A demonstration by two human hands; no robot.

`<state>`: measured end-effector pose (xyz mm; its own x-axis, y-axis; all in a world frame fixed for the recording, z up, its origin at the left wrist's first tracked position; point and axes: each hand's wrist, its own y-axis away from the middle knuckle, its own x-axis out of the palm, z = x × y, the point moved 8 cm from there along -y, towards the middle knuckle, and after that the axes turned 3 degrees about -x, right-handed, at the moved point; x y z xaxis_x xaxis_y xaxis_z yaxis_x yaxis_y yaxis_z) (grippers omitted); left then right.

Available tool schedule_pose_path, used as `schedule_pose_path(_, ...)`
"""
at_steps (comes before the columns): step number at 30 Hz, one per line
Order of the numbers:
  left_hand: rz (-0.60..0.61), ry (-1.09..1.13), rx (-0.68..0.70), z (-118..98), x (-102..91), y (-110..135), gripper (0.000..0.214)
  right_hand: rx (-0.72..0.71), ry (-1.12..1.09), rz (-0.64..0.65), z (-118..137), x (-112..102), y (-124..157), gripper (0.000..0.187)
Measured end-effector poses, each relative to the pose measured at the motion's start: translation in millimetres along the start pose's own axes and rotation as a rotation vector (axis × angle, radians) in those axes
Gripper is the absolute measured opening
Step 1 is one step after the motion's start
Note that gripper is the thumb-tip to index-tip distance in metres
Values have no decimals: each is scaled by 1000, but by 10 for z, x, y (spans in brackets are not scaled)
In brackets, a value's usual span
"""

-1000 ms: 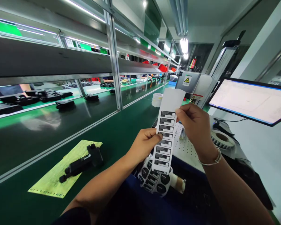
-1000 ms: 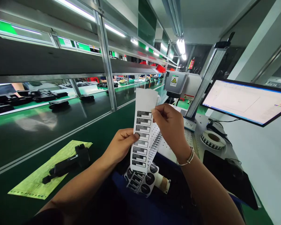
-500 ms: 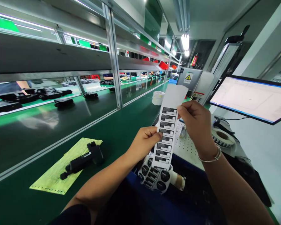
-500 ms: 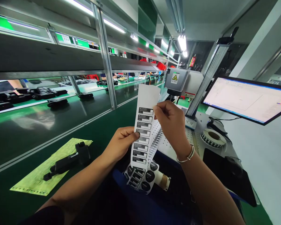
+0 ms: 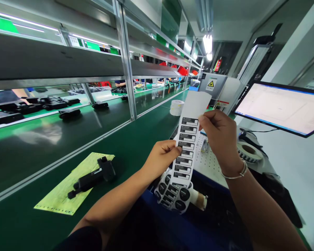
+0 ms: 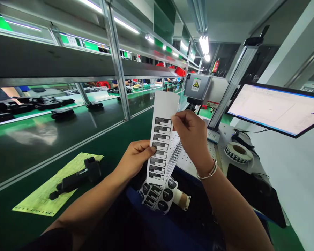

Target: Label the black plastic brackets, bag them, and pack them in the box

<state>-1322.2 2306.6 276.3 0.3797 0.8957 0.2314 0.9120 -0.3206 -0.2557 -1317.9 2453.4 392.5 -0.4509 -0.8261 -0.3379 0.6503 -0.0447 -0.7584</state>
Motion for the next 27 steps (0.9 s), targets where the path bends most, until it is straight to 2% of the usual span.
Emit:
schedule_pose_path(9, 20, -38, 27, 0, -2, 0, 33, -2, 1, 3, -16, 15, -3, 16)
schedule_pose_path(16, 12, 30, 25, -30, 14, 18, 24, 11, 14, -1, -25, 1, -12, 16)
schedule_pose_path(21, 12, 113, 14, -71, 35, 71, 61, 22, 23, 0, -72, 4, -21, 16)
schedule_pose_path(23, -1, 92, 45, -101, 27, 93, 66, 33, 1, 4, -103, 17, -27, 15)
schedule_pose_path(27, -43, -18, 114, -137, -3, 113, 42, 64, -38, 2, -181, 44, -41, 15)
